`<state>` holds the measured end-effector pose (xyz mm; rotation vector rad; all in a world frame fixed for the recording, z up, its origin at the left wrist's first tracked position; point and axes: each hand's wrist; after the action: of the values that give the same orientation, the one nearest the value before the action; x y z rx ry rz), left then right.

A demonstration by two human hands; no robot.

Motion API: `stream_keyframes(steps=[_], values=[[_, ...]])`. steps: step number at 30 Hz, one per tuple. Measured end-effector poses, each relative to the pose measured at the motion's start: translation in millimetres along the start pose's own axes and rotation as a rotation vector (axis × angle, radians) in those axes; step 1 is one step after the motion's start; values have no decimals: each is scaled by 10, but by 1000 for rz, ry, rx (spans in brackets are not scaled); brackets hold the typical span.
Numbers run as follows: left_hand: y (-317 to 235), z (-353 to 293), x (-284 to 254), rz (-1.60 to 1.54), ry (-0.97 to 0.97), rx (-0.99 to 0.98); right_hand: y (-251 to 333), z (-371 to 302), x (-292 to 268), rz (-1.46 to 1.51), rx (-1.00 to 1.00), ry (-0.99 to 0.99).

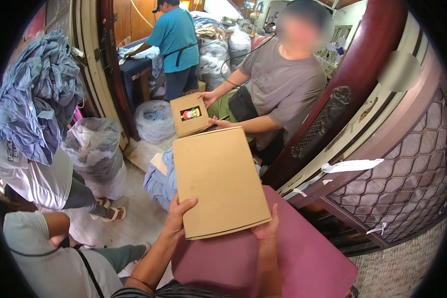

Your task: The person irons a blue shirt on a purple ironing board using a white iron, smoothing out wrinkles by hand and moving the iron across the fabric.

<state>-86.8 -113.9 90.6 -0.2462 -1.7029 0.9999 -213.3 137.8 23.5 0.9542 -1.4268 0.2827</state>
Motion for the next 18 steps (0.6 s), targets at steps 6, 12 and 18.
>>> stream_keyframes(steps=[6,12,18], values=[[33,179,72,34,-34,73,49,20,-120,84,14,111],[110,409,53,7,-110,107,18,12,-42,68,1,23],[105,626,113,-19,-119,103,64,10,-4,57,-7,-16]])
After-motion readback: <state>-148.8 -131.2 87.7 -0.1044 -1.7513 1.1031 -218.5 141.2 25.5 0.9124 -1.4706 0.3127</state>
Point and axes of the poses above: each hand's wrist, its own z-axis towards the middle knuckle, its own x-axis out of the palm, y = z × x, and after that the axes turned 9 degrees about x, right-handed
